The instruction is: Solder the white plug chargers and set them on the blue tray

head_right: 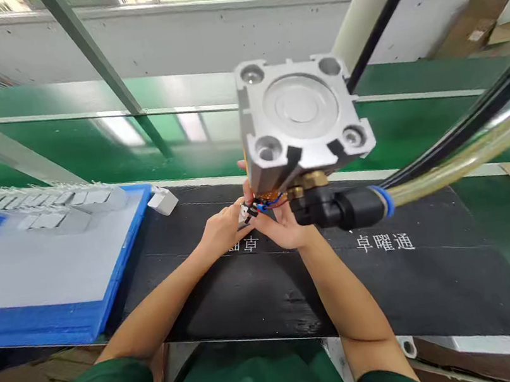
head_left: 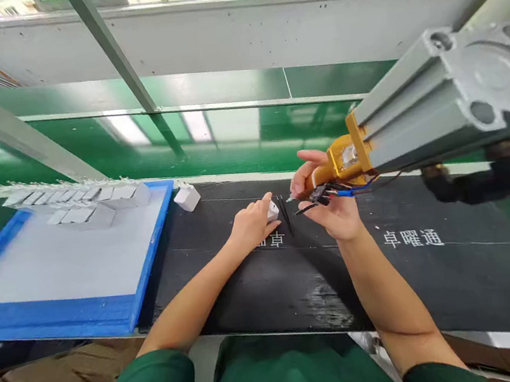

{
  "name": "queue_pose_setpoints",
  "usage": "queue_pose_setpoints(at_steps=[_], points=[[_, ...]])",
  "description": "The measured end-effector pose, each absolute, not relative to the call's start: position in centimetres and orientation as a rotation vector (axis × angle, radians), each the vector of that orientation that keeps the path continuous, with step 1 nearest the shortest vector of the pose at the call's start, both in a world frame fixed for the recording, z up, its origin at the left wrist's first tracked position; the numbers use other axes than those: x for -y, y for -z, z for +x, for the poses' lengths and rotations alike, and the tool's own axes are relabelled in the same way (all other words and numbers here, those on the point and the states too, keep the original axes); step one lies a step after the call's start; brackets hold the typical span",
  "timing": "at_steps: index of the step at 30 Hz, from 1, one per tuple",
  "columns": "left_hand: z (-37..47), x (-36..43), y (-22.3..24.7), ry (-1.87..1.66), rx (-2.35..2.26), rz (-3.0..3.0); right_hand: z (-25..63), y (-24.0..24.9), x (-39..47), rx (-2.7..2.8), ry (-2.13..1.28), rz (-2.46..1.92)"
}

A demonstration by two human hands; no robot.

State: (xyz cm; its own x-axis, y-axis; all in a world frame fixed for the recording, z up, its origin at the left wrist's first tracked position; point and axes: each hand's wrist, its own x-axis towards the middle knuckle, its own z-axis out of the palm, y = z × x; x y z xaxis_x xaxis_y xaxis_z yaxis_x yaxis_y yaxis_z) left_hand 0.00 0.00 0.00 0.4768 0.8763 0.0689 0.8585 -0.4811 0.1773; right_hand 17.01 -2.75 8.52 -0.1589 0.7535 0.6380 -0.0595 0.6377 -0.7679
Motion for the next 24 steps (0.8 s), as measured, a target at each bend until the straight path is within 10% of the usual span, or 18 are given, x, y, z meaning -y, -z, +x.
queue_pose_setpoints(at_steps=[8, 18, 24], points=[[0.4, -0.4, 0.5, -0.415, -1.42, 2.381, 16.9, -8.9, 2.8, 1.565, -0.779, -0.613], [-2.6, -3.3, -1.2, -0.948, -0.867, 0.64, 17.0, -8.9, 2.7, 1.551, -0.8, -0.567], [-4.1, -3.9, -0.5, -0.983, -1.278, 1.153, 17.3, -8.9, 2.6, 1.561, -0.8, -0.56]])
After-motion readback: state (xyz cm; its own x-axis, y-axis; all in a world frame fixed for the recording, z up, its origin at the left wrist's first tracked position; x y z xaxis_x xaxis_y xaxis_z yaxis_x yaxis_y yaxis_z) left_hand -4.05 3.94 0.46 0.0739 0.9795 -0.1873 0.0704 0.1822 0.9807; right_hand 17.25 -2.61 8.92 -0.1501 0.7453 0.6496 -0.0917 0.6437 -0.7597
